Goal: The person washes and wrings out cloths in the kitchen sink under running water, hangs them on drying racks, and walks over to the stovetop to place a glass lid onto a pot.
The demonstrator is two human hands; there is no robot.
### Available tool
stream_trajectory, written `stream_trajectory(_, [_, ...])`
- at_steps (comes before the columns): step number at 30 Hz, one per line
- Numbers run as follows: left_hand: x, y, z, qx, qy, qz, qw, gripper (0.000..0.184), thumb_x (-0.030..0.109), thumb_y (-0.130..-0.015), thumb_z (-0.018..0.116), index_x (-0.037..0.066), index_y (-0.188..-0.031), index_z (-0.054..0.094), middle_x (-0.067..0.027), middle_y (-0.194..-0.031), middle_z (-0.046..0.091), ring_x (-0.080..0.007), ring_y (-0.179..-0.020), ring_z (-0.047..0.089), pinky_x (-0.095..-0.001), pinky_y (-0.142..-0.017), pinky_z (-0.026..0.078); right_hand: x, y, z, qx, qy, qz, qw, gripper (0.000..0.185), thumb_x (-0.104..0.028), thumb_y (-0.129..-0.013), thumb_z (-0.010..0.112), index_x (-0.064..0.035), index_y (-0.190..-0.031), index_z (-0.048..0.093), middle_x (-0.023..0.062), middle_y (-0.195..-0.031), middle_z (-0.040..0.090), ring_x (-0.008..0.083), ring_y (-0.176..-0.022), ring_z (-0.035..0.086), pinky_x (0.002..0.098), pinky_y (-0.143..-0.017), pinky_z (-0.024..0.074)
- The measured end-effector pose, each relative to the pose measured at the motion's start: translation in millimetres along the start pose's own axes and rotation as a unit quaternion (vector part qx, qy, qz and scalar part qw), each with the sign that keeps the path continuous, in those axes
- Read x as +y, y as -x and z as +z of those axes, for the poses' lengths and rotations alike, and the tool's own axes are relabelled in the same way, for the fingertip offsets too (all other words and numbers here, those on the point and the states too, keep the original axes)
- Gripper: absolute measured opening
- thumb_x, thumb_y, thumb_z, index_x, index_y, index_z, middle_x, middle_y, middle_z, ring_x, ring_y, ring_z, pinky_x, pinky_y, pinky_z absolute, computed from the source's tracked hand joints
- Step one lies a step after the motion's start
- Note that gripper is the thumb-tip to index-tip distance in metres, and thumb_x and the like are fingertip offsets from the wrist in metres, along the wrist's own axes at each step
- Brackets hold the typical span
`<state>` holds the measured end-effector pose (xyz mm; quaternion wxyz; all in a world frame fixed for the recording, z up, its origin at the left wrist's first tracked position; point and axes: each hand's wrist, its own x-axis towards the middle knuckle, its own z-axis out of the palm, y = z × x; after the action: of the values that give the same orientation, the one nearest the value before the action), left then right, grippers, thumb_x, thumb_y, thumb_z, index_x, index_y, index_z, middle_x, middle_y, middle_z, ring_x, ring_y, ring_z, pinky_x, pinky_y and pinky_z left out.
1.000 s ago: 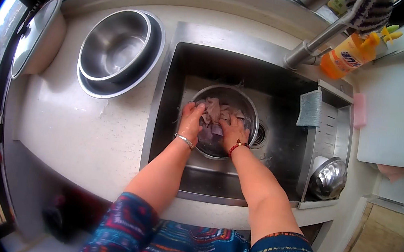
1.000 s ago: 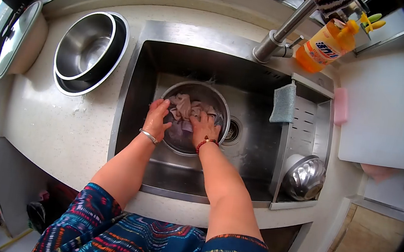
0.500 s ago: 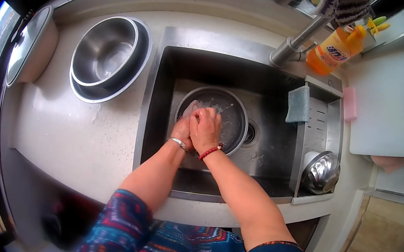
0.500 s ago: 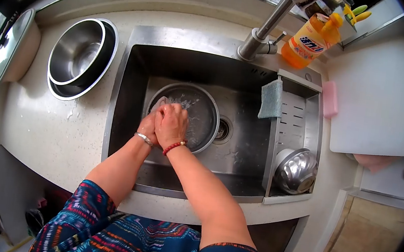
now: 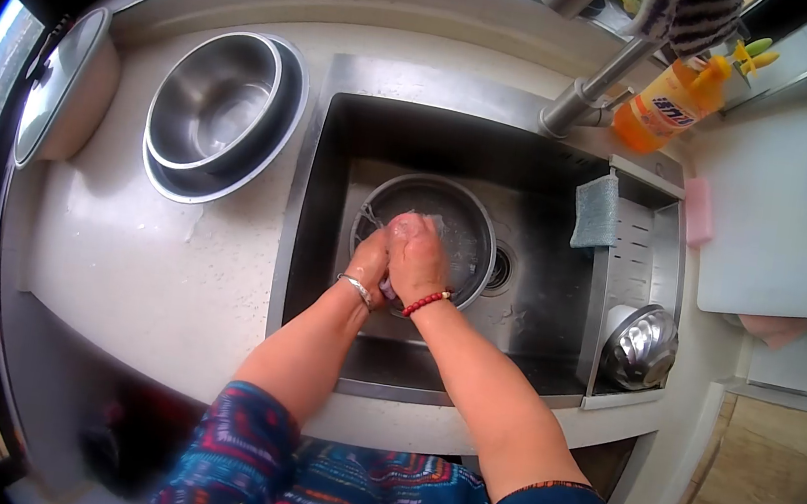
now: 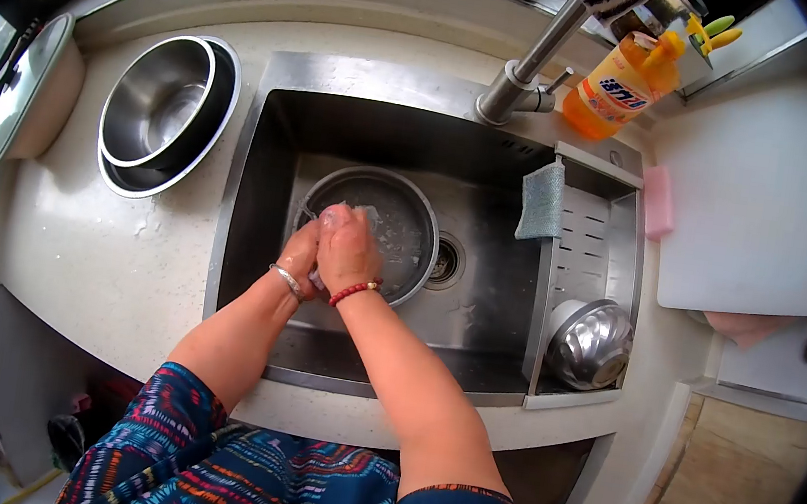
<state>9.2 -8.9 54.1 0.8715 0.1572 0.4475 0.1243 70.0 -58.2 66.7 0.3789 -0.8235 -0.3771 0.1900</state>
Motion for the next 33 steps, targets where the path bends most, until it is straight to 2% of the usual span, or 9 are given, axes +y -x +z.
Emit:
stream_trajectory(5, [-22.2,-26.2,-16.8,-0.024,-0.131,0.051,0.99,0.04,0.037,-0.086,0.044,0.002,-0.103,0.049,-0.0068,-0.087,0.057,-0.0175,-0.073,0.057,-0.0307,-0.059,0.047,51.3,-37.4,-20.1,-0.109,0.114,0.195,0.968,0.02,-0.026,-0.082,0.047,-0.0118,-0.092,0.058,0.0118,-0.095,0.06,0.0302,-0.094,0.055,0.0388,-0.078,0.0429])
stream_trajectory(7, [-13.1,-21.2,-18.9,0.08,-0.341,0.231,0.908,0.048,0.04,-0.081,0.051,0.003,-0.111,0.045,-0.0091,-0.099,0.054,-0.0197,-0.089,0.055,-0.0334,-0.067,0.047,82.2,-36.3,-9.4,-0.076,0.233,0.13,0.961,0.02,-0.021,-0.078,0.052,-0.0152,-0.096,0.057,0.0074,-0.111,0.053,0.0284,-0.104,0.048,0.0399,-0.084,0.0402])
stream_trajectory(11, [1.4,-21.0,-23.5,0.138,-0.364,0.382,0.838,0.071,0.033,-0.075,0.062,0.003,-0.129,0.026,-0.0212,-0.127,0.037,-0.0288,-0.114,0.041,-0.0377,-0.09,0.037,67.7,-9.5,1.3,-0.029,0.287,0.062,0.955,0.027,-0.019,-0.074,0.057,-0.018,-0.101,0.056,0.004,-0.122,0.043,0.0277,-0.11,0.042,0.0441,-0.087,0.0375])
stream_trajectory(13, [-1.2,-28.2,-33.4,0.14,-0.37,0.357,0.846,0.074,0.031,-0.075,0.064,0.003,-0.13,0.024,-0.0225,-0.129,0.033,-0.0297,-0.116,0.038,-0.0372,-0.092,0.035,64.5,-3.3,1.7,-0.245,0.304,-0.013,0.92,0.033,-0.017,-0.071,0.06,-0.0177,-0.104,0.054,0.0053,-0.125,0.037,0.027,-0.111,0.041,0.0479,-0.085,0.0374])
stream_trajectory(17, [-4.7,-28.8,-35.3,0.105,-0.341,0.223,0.907,0.073,0.043,-0.076,0.059,0.006,-0.13,0.026,-0.0187,-0.129,0.034,-0.03,-0.117,0.036,-0.0401,-0.094,0.032,89.3,-29.8,5.4,-0.209,0.14,0.135,0.958,0.017,-0.011,-0.068,0.059,-0.0111,-0.085,0.059,0.0129,-0.097,0.053,0.03,-0.09,0.054,0.0386,-0.077,0.0436])
stream_trajectory(19, [0.0,-13.3,-17.7,0.14,-0.192,0.043,0.97,0.072,0.053,-0.076,0.053,0.007,-0.128,0.032,-0.0144,-0.13,0.034,-0.029,-0.115,0.037,-0.0422,-0.092,0.033,50.2,-13.6,-9.2,-0.175,0.004,0.022,0.984,0.015,-0.002,-0.056,0.061,-0.0058,-0.068,0.053,0.0102,-0.082,0.054,0.0299,-0.079,0.054,0.0344,-0.067,0.0429])
stream_trajectory(21, [0.6,-10.8,-22.5,-0.016,0.023,-0.026,0.999,0.054,0.054,-0.082,0.042,0.008,-0.109,0.049,-0.0118,-0.107,0.054,-0.0262,-0.097,0.051,-0.037,-0.083,0.041,10.5,7.3,-14.0,-0.147,-0.098,-0.082,0.981,0.016,0.003,-0.054,0.058,-0.0054,-0.064,0.049,0.0082,-0.075,0.051,0.0268,-0.074,0.051,0.0342,-0.065,0.0407])
stream_trajectory(27, [-25.6,-59.0,-59.4,-0.229,0.162,0.084,0.956,0.033,0.033,-0.09,0.034,0.007,-0.1,0.052,-0.0101,-0.093,0.057,-0.0251,-0.085,0.054,-0.035,-0.078,0.044,-6.4,20.9,11.7,0.028,-0.013,-0.175,0.984,0.015,-0.012,-0.07,0.059,-0.0056,-0.075,0.047,0.0122,-0.079,0.048,0.0319,-0.08,0.047,0.0393,-0.072,0.039])
stream_trajectory(33, [-10.8,-5.4,-0.8,-0.063,0.093,0.067,0.991,0.027,0.018,-0.088,0.037,0.004,-0.107,0.051,-0.0088,-0.1,0.058,-0.023,-0.09,0.057,-0.0337,-0.08,0.046,41.2,-34.7,11.7,0.051,0.041,0.03,0.997,0.03,-0.023,-0.079,0.051,-0.0094,-0.106,0.052,0.0167,-0.101,0.051,0.0336,-0.094,0.049,0.0383,-0.088,0.0374])
